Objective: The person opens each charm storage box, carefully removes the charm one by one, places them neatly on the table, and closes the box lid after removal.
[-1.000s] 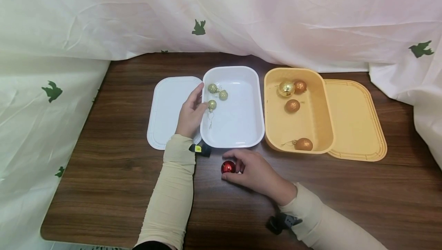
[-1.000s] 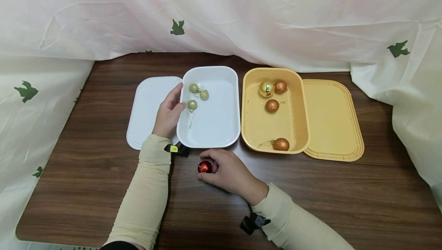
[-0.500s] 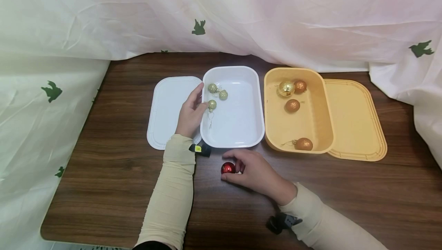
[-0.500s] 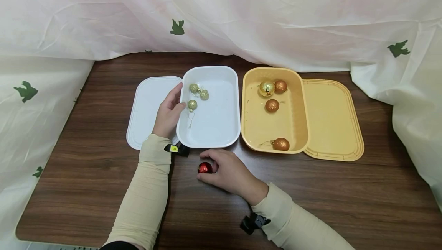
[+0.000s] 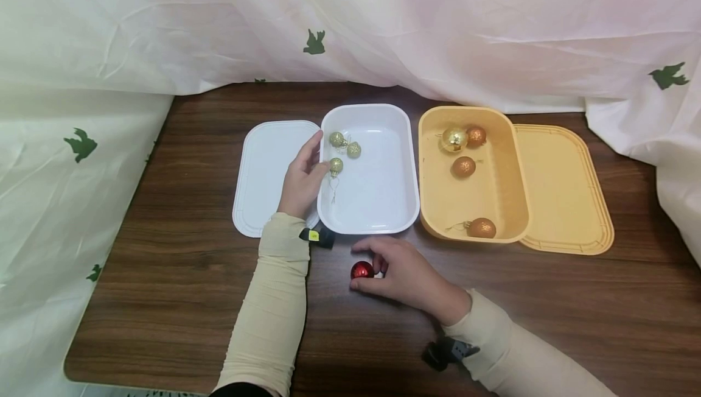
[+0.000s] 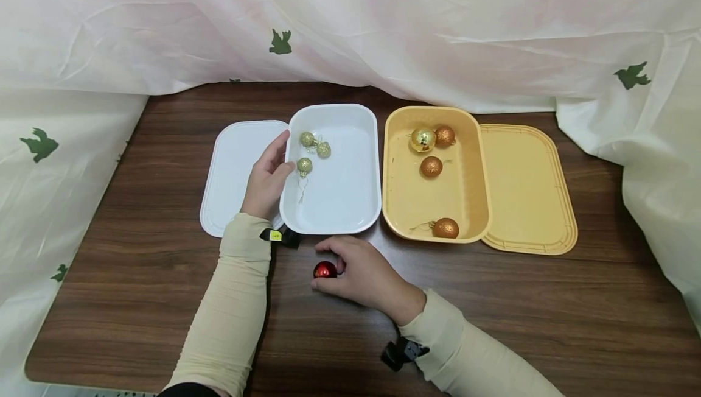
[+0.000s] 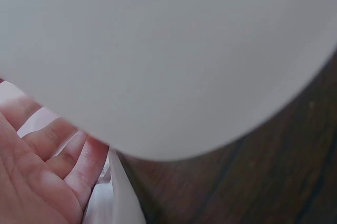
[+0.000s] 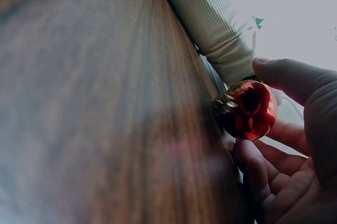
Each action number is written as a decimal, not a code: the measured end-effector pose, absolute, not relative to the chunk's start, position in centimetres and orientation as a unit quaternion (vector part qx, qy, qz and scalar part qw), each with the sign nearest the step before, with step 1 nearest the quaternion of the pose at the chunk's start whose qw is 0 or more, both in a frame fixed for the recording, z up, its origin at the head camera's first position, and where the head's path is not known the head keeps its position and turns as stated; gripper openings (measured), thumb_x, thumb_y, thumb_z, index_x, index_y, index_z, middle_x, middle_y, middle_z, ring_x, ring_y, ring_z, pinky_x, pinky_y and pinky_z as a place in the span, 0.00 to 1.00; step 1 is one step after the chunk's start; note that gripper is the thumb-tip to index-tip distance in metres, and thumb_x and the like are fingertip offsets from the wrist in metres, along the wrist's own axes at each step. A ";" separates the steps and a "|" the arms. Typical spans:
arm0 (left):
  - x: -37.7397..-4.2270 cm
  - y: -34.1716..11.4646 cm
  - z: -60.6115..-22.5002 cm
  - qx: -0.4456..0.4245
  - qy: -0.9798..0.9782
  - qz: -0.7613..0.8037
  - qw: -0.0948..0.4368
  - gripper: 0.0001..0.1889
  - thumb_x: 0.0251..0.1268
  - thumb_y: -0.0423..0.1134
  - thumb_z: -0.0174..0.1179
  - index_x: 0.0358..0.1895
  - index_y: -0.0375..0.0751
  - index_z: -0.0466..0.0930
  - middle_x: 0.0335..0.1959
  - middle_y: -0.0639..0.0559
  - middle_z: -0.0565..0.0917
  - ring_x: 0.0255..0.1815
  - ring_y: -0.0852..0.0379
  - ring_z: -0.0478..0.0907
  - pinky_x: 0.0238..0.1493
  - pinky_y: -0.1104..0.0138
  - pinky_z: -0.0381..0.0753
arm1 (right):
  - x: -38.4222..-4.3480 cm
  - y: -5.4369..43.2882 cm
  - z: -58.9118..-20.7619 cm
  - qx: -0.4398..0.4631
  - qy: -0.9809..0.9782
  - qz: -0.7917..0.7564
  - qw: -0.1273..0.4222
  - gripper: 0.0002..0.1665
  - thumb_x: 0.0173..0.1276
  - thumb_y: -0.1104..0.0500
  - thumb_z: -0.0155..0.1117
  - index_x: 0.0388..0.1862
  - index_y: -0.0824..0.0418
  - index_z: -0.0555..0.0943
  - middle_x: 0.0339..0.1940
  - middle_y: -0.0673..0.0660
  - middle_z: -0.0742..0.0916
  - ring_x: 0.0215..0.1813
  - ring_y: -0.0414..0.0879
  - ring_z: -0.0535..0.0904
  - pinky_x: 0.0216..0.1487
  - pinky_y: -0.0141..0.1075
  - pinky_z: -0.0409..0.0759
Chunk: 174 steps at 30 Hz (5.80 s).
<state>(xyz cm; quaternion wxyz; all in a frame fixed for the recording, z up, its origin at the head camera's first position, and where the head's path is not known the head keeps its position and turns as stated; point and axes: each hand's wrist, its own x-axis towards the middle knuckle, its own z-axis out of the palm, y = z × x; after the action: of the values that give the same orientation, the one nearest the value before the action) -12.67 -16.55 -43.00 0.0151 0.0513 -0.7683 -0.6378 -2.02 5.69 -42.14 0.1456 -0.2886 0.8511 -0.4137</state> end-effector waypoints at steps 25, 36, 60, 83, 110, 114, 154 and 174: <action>-12.7 -16.6 -42.8 0.051 -0.769 -0.637 0.015 0.32 0.70 0.36 0.53 0.76 0.57 0.64 0.72 0.52 0.72 0.66 0.55 0.75 0.67 0.59 0.74 | -2.3 5.9 -42.3 -0.335 0.833 -0.416 0.149 0.32 0.53 0.46 0.81 0.55 0.54 0.83 0.42 0.46 0.84 0.34 0.38 0.75 0.34 0.29 0.77; -12.8 -16.6 -42.9 0.055 -0.772 -0.633 0.011 0.31 0.70 0.37 0.53 0.76 0.59 0.64 0.72 0.55 0.72 0.67 0.56 0.74 0.67 0.60 0.74 | -2.2 5.9 -42.2 -0.330 0.832 -0.418 0.153 0.30 0.58 0.42 0.77 0.55 0.53 0.83 0.42 0.46 0.83 0.34 0.38 0.75 0.34 0.30 0.76; -12.6 -16.8 -42.6 0.059 -0.772 -0.633 0.003 0.31 0.71 0.37 0.54 0.76 0.63 0.64 0.72 0.55 0.72 0.68 0.55 0.73 0.68 0.58 0.73 | -2.3 6.8 -36.5 -0.334 0.828 -0.408 0.189 0.20 0.67 0.51 0.72 0.55 0.57 0.83 0.41 0.48 0.87 0.34 0.32 0.79 0.36 0.32 0.84; -12.8 -16.9 -43.2 0.038 -0.762 -0.647 0.008 0.32 0.69 0.35 0.53 0.76 0.56 0.64 0.72 0.50 0.72 0.67 0.53 0.75 0.64 0.60 0.77 | -10.9 1.9 -32.5 -0.313 0.883 -0.336 0.096 0.14 0.69 0.56 0.68 0.49 0.62 0.86 0.39 0.52 0.89 0.39 0.43 0.82 0.44 0.38 0.82; -12.8 -16.9 -43.2 0.037 -0.772 -0.634 0.023 0.33 0.65 0.33 0.51 0.76 0.55 0.66 0.72 0.50 0.72 0.68 0.53 0.74 0.66 0.60 0.75 | -16.2 -2.6 -36.2 -0.207 0.930 -0.271 0.139 0.22 0.70 0.57 0.63 0.61 0.63 0.82 0.59 0.61 0.84 0.63 0.53 0.78 0.64 0.45 0.77; -12.8 -16.9 -43.2 0.038 -0.772 -0.634 0.019 0.33 0.66 0.35 0.51 0.76 0.57 0.66 0.73 0.52 0.71 0.68 0.55 0.74 0.66 0.62 0.75 | -16.3 -2.4 -37.1 -0.198 0.926 -0.292 0.132 0.23 0.71 0.56 0.64 0.62 0.64 0.81 0.60 0.62 0.83 0.63 0.53 0.77 0.66 0.44 0.75; -11.8 -15.7 -40.2 0.029 -0.768 -0.640 0.003 0.32 0.69 0.29 0.50 0.77 0.43 0.62 0.73 0.38 0.69 0.69 0.41 0.72 0.67 0.55 0.75 | -16.3 -1.5 -36.7 -0.183 0.922 -0.290 0.179 0.20 0.69 0.57 0.68 0.57 0.62 0.84 0.52 0.58 0.86 0.54 0.49 0.80 0.56 0.41 0.79; -12.6 -16.4 -42.9 0.038 -0.771 -0.636 0.024 0.27 0.75 0.38 0.49 0.76 0.56 0.66 0.72 0.50 0.72 0.68 0.53 0.73 0.64 0.58 0.78 | -10.6 2.7 -32.9 -0.234 0.901 -0.351 0.104 0.16 0.66 0.55 0.72 0.50 0.60 0.86 0.42 0.54 0.84 0.41 0.45 0.82 0.43 0.37 0.81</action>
<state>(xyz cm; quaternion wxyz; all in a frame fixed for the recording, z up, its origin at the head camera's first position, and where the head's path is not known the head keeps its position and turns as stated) -12.58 -16.44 -42.93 0.0239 0.0377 -0.7706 -0.6357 -10.62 2.68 -32.91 0.1036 -0.2342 0.9006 -0.3513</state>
